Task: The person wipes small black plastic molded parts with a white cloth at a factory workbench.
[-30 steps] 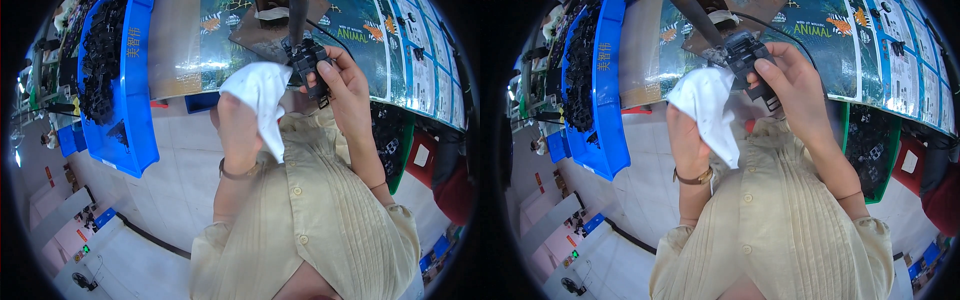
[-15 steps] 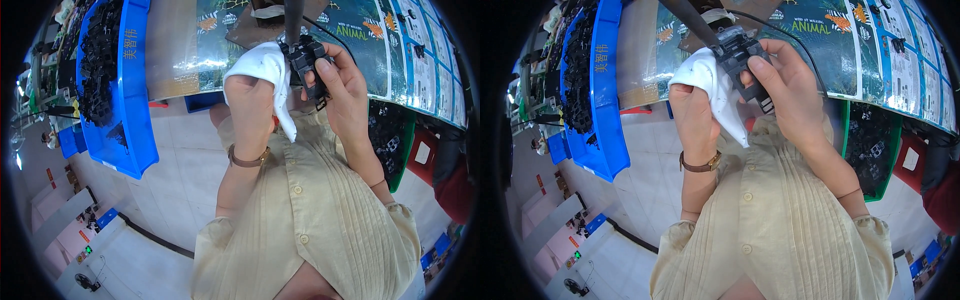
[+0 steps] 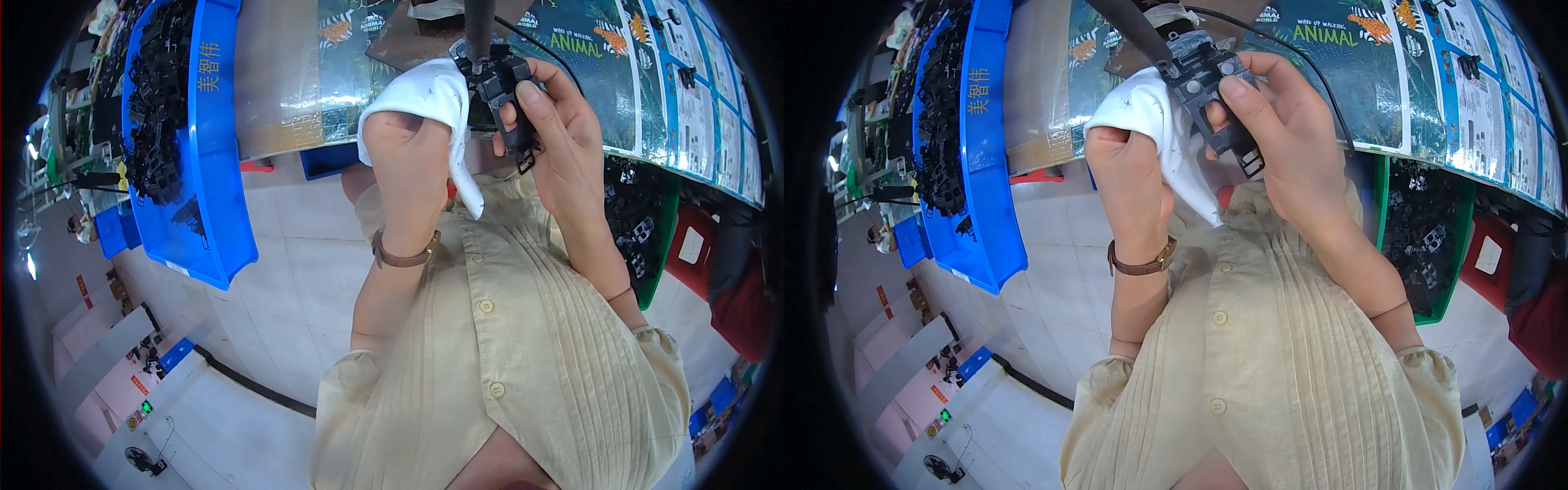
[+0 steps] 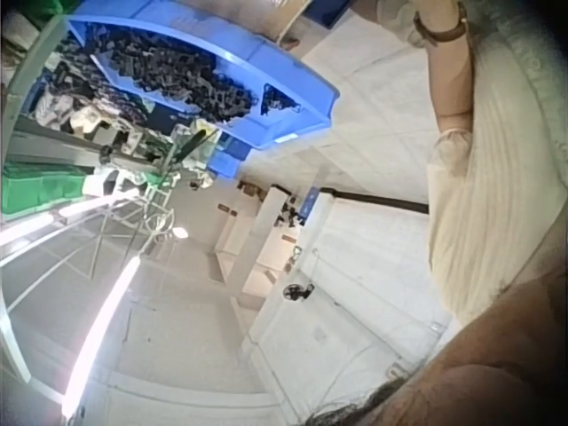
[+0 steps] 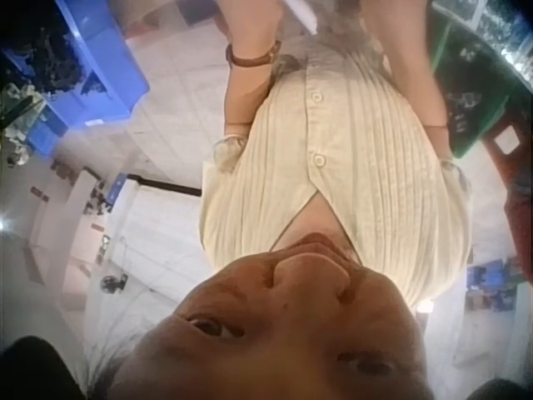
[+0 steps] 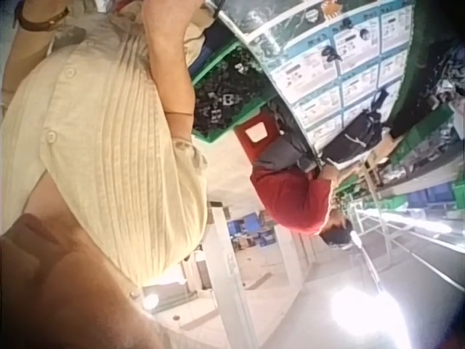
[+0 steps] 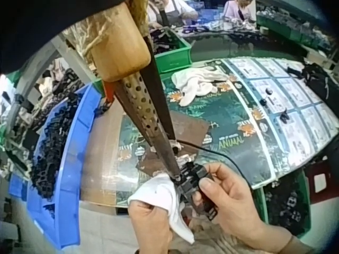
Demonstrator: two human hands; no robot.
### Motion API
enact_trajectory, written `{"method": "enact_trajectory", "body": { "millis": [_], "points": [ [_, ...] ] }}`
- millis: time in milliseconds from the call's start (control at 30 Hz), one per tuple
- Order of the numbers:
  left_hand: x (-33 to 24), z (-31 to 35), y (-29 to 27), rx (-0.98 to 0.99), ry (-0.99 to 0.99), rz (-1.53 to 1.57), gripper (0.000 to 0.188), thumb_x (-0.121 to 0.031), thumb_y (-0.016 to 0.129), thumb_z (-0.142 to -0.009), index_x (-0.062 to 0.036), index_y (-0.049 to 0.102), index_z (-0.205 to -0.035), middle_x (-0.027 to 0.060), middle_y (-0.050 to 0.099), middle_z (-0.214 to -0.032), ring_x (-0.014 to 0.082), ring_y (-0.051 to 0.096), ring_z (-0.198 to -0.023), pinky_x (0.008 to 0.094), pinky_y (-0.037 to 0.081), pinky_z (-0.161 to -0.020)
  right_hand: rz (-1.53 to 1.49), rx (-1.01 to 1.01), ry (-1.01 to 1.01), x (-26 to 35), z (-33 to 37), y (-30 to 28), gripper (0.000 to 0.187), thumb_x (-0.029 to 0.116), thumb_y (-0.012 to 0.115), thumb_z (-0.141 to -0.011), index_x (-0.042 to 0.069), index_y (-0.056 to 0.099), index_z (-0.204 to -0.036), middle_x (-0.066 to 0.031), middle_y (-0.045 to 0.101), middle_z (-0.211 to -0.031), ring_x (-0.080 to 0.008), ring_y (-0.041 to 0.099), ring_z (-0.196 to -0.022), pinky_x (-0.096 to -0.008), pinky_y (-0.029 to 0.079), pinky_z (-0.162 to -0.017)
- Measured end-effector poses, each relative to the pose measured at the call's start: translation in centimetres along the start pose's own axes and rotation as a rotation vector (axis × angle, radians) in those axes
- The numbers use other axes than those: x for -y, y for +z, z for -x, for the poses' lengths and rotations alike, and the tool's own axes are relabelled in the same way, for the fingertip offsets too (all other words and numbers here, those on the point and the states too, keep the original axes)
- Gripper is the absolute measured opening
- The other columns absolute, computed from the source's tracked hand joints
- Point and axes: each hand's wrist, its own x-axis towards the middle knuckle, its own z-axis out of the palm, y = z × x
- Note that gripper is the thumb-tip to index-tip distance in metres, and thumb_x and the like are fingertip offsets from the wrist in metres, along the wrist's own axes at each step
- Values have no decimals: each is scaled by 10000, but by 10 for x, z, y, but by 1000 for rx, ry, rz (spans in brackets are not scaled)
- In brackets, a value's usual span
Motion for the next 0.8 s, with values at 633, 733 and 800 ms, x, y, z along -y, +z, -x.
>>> {"method": "enact_trajectory", "body": {
  "millis": [633,733,800],
  "points": [
    [-6,-2,-1,72,-4,-51,114,-9,540,-782,46,580,-874,45,592,-781,86,543,-674,201,429,-564,-41,6,-39,1,-2,0,200,108,505,-848,2,452,-1009,-68,548,-752,-91,533,-667,-230,493,-547],
    [-7,-1,1,50,-15,-32,84,-15,565,-760,45,584,-816,26,576,-745,60,503,-655,187,398,-550,-28,2,-57,0,-2,-1,212,112,507,-847,1,451,-1018,-65,547,-756,-88,532,-666,-227,493,-547],
    [-7,-1,0,52,0,-41,85,-21,568,-764,43,583,-818,25,575,-745,59,501,-654,186,396,-547,30,-2,-76,-1,-1,-1,224,114,506,-849,-7,447,-1028,-60,545,-775,-84,528,-680,-224,493,-555]
  ]
}}
